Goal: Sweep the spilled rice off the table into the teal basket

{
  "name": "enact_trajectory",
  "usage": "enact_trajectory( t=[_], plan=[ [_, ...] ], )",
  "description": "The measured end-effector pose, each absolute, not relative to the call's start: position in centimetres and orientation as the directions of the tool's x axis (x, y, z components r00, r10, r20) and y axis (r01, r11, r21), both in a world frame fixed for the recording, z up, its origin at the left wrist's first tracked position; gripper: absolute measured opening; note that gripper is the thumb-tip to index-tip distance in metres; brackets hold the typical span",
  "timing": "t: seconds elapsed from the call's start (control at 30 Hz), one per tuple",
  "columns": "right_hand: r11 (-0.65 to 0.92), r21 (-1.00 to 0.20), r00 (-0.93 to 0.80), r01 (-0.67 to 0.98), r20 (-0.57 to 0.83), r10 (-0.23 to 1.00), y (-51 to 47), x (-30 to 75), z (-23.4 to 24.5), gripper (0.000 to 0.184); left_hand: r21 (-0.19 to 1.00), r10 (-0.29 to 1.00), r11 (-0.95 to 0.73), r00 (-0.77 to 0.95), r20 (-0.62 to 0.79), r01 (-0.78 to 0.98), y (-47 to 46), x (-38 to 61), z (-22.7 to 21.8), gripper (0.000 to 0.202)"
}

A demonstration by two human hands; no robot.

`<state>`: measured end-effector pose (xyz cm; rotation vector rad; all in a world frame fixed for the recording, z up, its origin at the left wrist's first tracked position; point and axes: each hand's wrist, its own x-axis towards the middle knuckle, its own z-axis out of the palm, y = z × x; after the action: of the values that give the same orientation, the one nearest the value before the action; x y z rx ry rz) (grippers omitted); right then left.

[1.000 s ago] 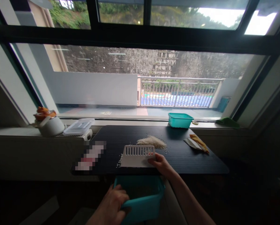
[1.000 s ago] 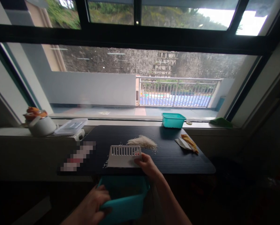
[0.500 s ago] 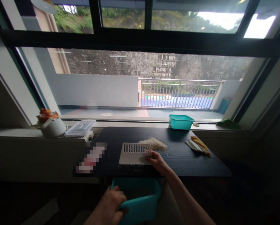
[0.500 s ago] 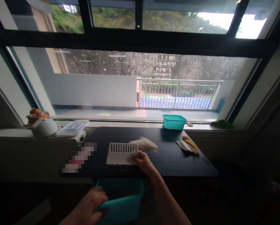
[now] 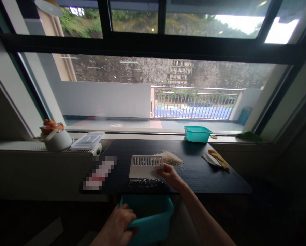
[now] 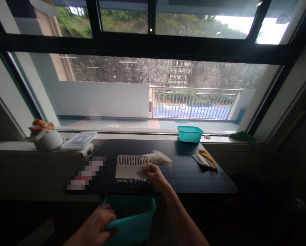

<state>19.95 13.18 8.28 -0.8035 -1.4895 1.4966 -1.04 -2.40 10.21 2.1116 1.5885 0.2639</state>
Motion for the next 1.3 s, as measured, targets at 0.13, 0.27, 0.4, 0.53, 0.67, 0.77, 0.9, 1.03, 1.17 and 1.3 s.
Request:
enact_trajectory(
  t=[0.13, 0.27, 0.4, 0.53, 0.67, 0.77, 0.9, 1.03, 1.17, 1.3],
  plan=[
    [0.056, -0.992, -0.426, -0.115, 0.101, 0.899, 12.8, 19.7, 7.7, 0.035, 0.478, 0.940, -0.223, 0.318, -0.127, 0.850, -2.2, -1.0, 10.3, 0.010],
    [0.047, -0.995, -0.475, -0.092, 0.085, 0.876, 11.5, 20.2, 7.9, 0.034, 0.475, 0.941, -0.222, 0.315, -0.125, 0.852, -2.2, -1.1, 10.2, 0.010],
    [0.046, -0.994, -0.501, -0.102, 0.091, 0.861, 10.7, 20.7, 8.4, 0.036, 0.497, 0.948, -0.184, 0.286, -0.138, 0.848, -2.2, -1.3, 9.7, 0.010],
    [0.040, -0.989, -0.437, -0.140, 0.098, 0.894, 11.3, 21.1, 8.3, 0.037, 0.504, 0.945, -0.195, 0.298, -0.132, 0.842, -2.2, -1.3, 9.7, 0.010],
    [0.029, -0.989, -0.377, -0.143, 0.081, 0.923, 11.9, 21.4, 7.6, 0.038, 0.498, 0.942, -0.229, 0.319, -0.103, 0.837, -2.1, -1.2, 10.0, 0.011],
    [0.035, -0.988, -0.380, -0.150, 0.090, 0.921, 11.8, 21.8, 7.0, 0.037, 0.500, 0.943, -0.231, 0.319, -0.097, 0.835, -2.1, -1.2, 10.1, 0.011],
    [0.034, -0.989, -0.419, -0.146, 0.092, 0.903, 10.8, 22.2, 7.2, 0.033, 0.518, 0.945, -0.211, 0.309, -0.109, 0.829, -2.2, -1.5, 10.1, 0.013],
    [-0.005, -0.986, -0.478, -0.167, 0.076, 0.875, 9.7, 22.6, 8.2, 0.033, 0.525, 0.942, -0.207, 0.313, -0.120, 0.826, -2.2, -1.6, 10.0, 0.013],
    [-0.027, -0.985, -0.516, -0.170, 0.066, 0.854, 9.0, 22.5, 8.9, 0.034, 0.522, 0.945, -0.191, 0.300, -0.132, 0.831, -2.2, -1.5, 10.2, 0.012],
    [-0.015, -0.987, -0.475, -0.161, 0.065, 0.878, 9.5, 21.7, 8.7, 0.032, 0.510, 0.944, -0.187, 0.297, -0.142, 0.840, -2.1, -1.5, 10.0, 0.012]
  ],
)
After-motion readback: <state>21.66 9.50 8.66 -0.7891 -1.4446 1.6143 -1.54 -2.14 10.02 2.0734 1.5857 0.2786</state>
